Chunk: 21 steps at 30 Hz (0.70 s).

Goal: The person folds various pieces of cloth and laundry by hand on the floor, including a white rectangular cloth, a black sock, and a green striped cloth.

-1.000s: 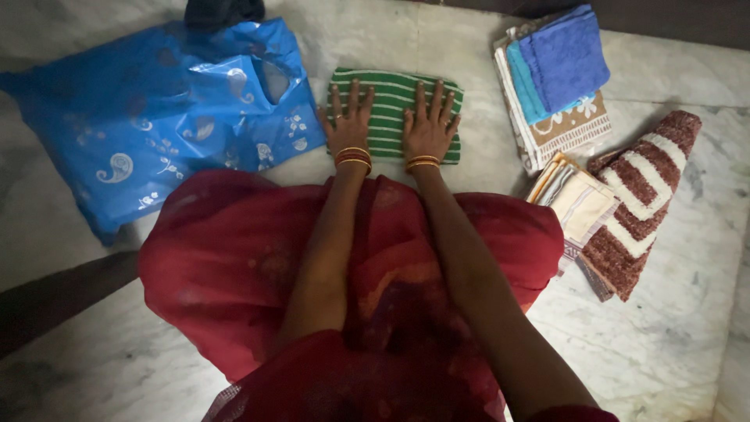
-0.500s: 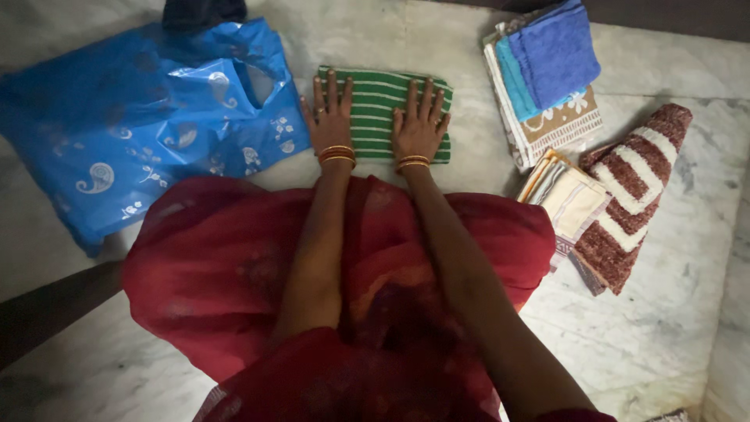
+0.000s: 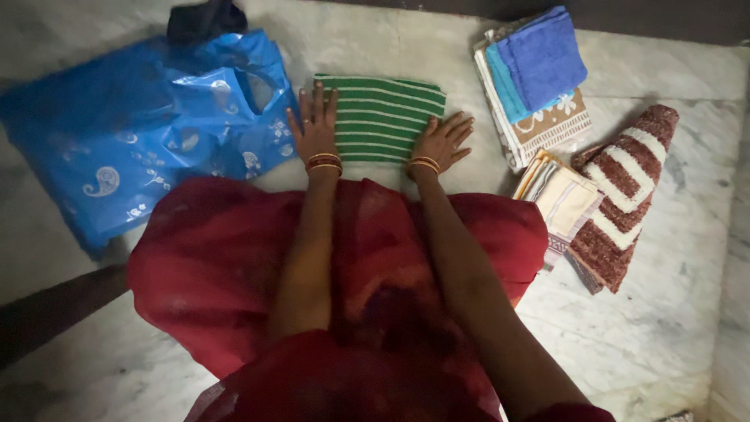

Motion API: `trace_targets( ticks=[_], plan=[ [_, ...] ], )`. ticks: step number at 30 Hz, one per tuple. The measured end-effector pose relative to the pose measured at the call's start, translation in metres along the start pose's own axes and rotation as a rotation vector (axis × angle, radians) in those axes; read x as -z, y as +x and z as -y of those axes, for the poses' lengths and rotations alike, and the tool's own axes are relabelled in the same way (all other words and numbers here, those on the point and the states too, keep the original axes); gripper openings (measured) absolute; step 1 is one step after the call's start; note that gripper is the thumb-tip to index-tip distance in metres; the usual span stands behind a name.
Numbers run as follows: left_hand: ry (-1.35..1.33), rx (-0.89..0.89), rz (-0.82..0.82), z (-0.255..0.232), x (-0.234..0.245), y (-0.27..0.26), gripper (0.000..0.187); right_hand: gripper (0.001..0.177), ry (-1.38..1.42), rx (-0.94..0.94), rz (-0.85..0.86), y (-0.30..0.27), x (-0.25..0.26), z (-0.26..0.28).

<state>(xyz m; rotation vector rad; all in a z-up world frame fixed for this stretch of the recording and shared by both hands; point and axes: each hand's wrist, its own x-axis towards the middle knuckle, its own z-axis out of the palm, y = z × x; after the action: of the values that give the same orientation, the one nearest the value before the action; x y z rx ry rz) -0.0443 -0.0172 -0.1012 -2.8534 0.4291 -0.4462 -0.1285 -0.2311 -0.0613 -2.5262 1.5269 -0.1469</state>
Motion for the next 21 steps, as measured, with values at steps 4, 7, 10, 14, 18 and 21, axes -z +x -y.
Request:
trace_targets(
  ticks=[4,7,10,14,18,21],
  plan=[
    [-0.198,-0.021,-0.078,-0.001,0.01,-0.005,0.087,0.071,-0.05,0.272,-0.088,-0.01,0.025,0.024],
    [-0.186,-0.104,-0.087,-0.026,0.018,-0.002,0.093,0.068,-0.046,0.611,-0.096,-0.025,0.019,0.036],
    [-0.458,-0.203,0.026,-0.05,0.015,0.012,0.094,0.068,0.019,0.922,-0.004,-0.034,-0.003,0.045],
    [-0.592,-0.205,0.279,-0.051,0.003,0.004,0.098,0.072,-0.127,1.043,0.188,-0.041,-0.015,0.045],
    [-0.431,-0.174,0.156,-0.047,-0.005,-0.002,0.092,0.073,-0.294,0.968,0.286,-0.045,-0.004,0.055],
    [-0.449,-0.149,0.192,-0.047,-0.008,-0.001,0.085,0.065,-0.229,0.881,0.242,-0.046,0.01,0.06]
  ],
)
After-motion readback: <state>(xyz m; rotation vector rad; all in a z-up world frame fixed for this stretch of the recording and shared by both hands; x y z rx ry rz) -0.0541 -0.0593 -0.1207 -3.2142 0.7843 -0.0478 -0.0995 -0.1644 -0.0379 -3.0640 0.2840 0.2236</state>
